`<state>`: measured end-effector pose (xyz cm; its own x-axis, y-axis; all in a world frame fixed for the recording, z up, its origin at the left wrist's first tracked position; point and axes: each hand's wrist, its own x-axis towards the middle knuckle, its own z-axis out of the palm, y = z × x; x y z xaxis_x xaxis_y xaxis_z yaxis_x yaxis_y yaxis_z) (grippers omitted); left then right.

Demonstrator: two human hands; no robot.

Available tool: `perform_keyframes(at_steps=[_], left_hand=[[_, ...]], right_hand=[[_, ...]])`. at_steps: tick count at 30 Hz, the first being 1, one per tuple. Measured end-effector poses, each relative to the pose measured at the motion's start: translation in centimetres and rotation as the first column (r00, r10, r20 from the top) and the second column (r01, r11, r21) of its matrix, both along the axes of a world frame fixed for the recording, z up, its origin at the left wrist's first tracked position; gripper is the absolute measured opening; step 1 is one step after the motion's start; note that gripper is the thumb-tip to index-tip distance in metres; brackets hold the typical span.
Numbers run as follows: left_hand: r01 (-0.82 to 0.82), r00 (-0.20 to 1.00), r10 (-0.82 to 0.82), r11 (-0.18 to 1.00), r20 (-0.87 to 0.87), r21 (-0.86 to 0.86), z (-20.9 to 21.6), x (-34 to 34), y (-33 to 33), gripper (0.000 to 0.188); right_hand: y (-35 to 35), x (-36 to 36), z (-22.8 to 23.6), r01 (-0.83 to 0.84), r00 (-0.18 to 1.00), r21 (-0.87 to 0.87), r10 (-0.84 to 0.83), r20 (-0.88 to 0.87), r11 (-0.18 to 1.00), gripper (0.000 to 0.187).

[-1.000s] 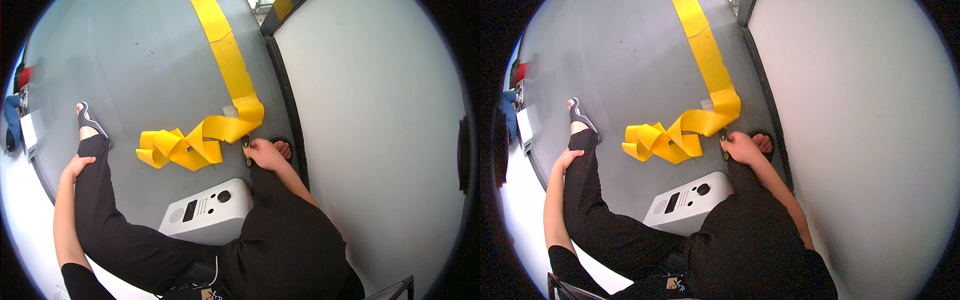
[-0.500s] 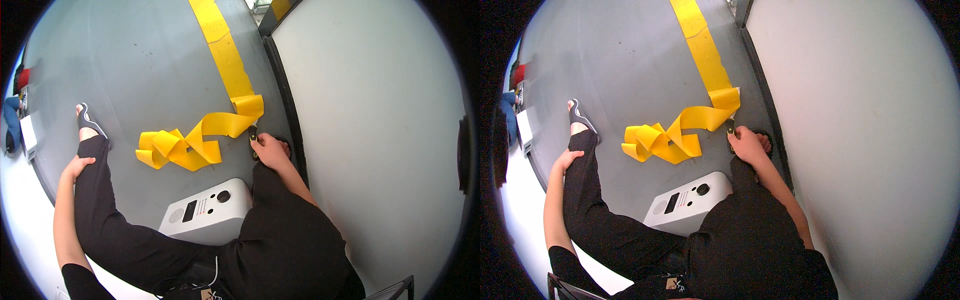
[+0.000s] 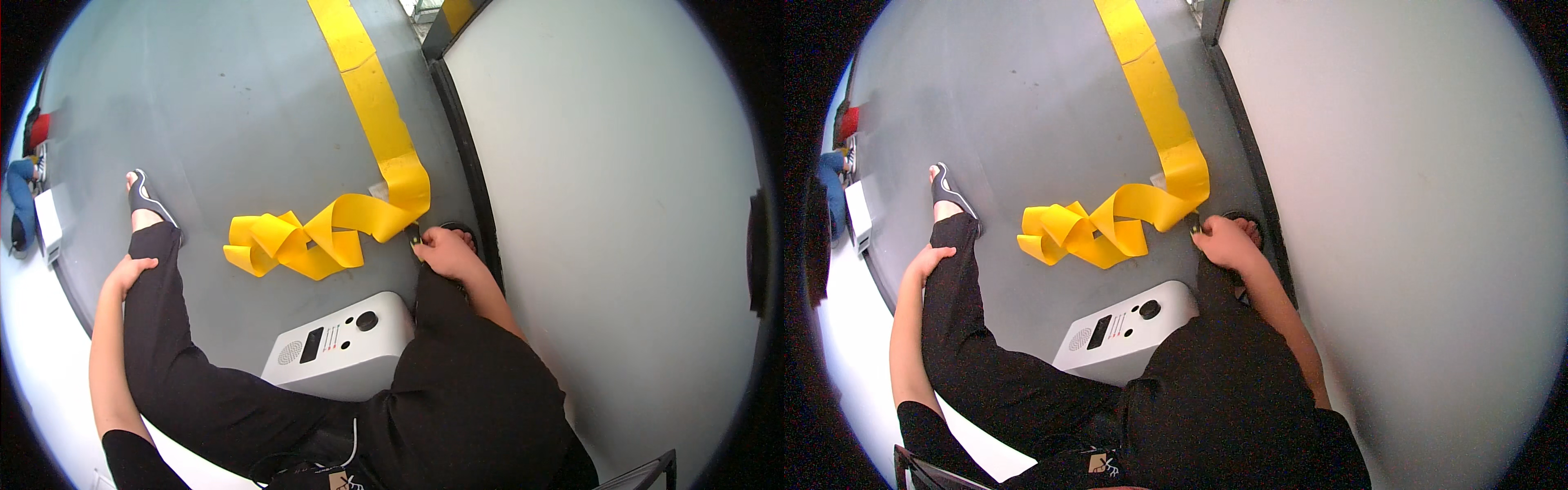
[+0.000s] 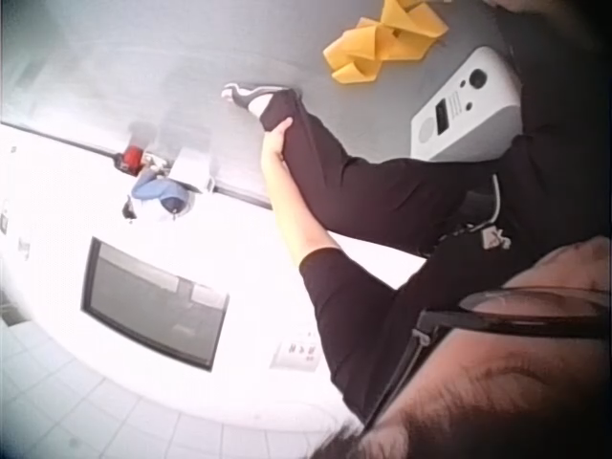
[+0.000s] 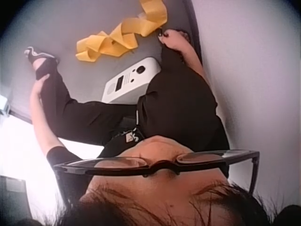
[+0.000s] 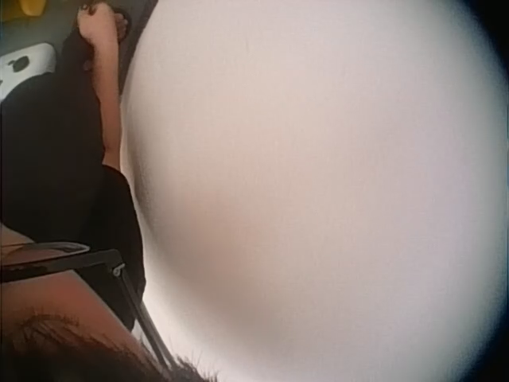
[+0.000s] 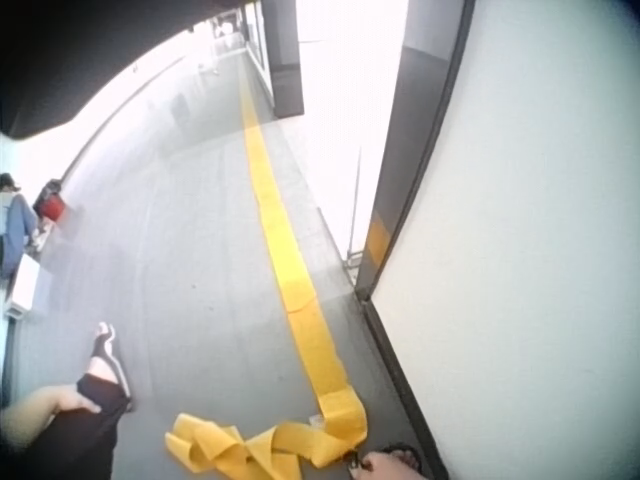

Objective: Using a scraper tool to remove yellow tape from the floor.

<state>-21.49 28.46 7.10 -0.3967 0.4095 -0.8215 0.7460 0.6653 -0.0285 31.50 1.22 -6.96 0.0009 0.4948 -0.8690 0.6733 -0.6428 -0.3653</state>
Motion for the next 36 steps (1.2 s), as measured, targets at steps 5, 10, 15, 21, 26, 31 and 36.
perform_keyframes(at_steps=[5,10,15,21,26,31,36], left_hand=[[-0.009,0.999,0.009,1.0,0.052,-0.006,0.3,0.2,-0.1,0.072],[0.022,1.0,-0.022,1.0,0.0,-0.001,0.6,1.3,-0.2,0.069],[0.009,0.999,-0.009,1.0,0.043,-0.005,0.1,0.6,-0.1,0.068],[0.025,1.0,-0.025,1.0,-0.012,-0.001,0.6,0.7,-0.1,0.066],[0.033,0.999,-0.033,0.999,0.002,0.01,0.5,1.6,-0.1,0.068],[0.037,0.999,-0.037,0.999,-0.016,0.003,0.8,1.1,0.0,0.068],[0.051,0.998,-0.051,0.999,-0.024,0.005,0.9,1.7,-0.2,0.068]], right_hand=[[-1.6,-0.9,-3.4,0.502,0.863,0.178,-0.502,-0.05,0.846,0.036],[-1.9,0.6,-3.9,0.182,0.983,0.021,-0.182,-0.031,0.983,0.033],[-2.6,-0.9,-7.1,0.581,0.81,0.108,-0.559,-0.177,0.807,0.042],[-1.1,-0.4,-3.2,0.236,0.959,0.042,-0.226,-0.173,0.971,0.038],[-1.3,-1.8,-5.4,0.596,0.744,-0.081,-0.588,-0.317,0.799,0.038],[-2.9,-1.4,-5.6,0.136,0.949,0.067,-0.11,-0.296,0.988,0.039],[-0.8,-2.3,-3.7,0.748,0.52,-0.173,-0.728,-0.448,0.641,0.035]])
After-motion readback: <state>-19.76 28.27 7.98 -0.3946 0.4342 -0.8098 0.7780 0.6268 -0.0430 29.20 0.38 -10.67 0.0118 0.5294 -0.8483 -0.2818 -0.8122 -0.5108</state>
